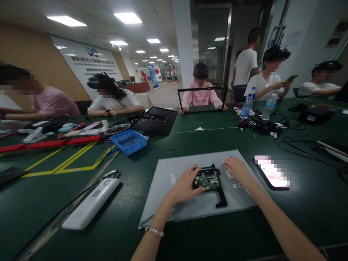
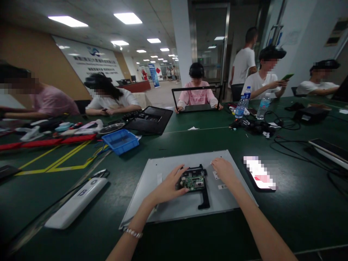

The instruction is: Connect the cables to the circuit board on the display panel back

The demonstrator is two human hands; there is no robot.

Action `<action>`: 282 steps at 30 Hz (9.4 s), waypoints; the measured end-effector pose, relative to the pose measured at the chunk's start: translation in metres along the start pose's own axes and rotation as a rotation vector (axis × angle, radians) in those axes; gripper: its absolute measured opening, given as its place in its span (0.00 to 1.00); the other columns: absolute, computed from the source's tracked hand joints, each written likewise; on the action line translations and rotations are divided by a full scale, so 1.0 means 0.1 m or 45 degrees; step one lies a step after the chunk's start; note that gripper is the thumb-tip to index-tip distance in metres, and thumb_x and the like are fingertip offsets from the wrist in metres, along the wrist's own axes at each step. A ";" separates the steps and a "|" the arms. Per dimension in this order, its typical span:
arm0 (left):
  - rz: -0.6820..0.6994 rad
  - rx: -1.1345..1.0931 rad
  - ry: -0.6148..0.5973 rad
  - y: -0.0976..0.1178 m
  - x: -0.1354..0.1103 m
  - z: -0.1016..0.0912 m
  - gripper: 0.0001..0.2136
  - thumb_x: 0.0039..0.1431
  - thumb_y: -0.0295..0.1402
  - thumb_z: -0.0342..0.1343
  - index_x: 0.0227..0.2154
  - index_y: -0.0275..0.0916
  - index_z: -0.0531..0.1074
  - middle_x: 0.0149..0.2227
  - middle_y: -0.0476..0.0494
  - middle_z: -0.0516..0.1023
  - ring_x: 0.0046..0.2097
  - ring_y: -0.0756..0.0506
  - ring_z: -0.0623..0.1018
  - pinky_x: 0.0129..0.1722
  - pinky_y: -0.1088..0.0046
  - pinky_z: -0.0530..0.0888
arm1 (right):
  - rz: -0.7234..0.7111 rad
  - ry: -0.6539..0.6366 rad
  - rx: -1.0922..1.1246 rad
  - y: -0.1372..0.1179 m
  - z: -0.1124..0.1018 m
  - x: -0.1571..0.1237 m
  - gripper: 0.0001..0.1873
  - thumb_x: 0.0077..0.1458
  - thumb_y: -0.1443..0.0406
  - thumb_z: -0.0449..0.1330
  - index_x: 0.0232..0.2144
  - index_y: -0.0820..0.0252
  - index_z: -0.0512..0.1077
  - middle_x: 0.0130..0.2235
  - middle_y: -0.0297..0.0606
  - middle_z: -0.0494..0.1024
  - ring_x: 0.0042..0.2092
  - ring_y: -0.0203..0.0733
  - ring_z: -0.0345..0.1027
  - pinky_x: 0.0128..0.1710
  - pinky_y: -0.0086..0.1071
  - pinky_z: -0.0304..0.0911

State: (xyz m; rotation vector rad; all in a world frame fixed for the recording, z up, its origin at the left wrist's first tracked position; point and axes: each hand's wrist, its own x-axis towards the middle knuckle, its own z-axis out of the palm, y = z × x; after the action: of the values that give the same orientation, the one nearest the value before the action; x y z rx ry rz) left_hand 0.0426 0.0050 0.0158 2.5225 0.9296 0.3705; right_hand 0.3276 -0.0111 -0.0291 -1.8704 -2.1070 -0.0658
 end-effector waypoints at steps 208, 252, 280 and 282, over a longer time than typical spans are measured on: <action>0.072 0.068 -0.024 -0.11 0.06 0.19 0.50 0.47 0.49 0.59 0.64 0.42 0.32 0.66 0.36 0.41 0.65 0.34 0.49 0.62 0.53 0.54 | -0.269 -0.080 0.371 -0.80 0.20 0.45 0.12 0.58 0.69 0.53 0.39 0.58 0.75 0.42 0.41 0.77 0.46 0.42 0.67 0.48 0.31 0.58; 0.002 0.236 -0.026 -0.10 0.04 0.22 0.53 0.46 0.53 0.59 0.64 0.40 0.29 0.67 0.35 0.35 0.64 0.33 0.52 0.60 0.58 0.57 | -0.168 -0.128 0.354 -0.25 -0.15 0.25 0.15 0.54 0.66 0.55 0.43 0.61 0.74 0.47 0.43 0.75 0.50 0.46 0.66 0.53 0.37 0.57; 0.210 0.542 0.108 0.53 0.19 0.36 0.19 0.66 0.30 0.40 0.59 0.42 0.55 0.61 0.44 0.59 0.63 0.45 0.56 0.62 0.57 0.52 | 0.353 -0.118 1.019 0.30 -0.17 -0.34 0.07 0.47 0.64 0.60 0.31 0.58 0.76 0.34 0.37 0.78 0.35 0.40 0.72 0.37 0.33 0.65; 0.205 0.510 0.124 0.58 0.20 0.40 0.19 0.65 0.27 0.39 0.58 0.41 0.56 0.60 0.44 0.61 0.62 0.45 0.58 0.61 0.58 0.54 | 0.374 -0.183 1.204 0.23 -0.17 -0.35 0.09 0.46 0.62 0.61 0.31 0.59 0.76 0.34 0.38 0.78 0.35 0.40 0.72 0.34 0.31 0.65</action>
State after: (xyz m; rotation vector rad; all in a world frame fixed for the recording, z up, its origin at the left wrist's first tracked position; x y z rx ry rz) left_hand 0.1049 -0.0335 0.0103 2.9800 0.9141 0.3914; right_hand 0.3567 -0.0454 -0.0262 -1.5427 -1.4653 0.9708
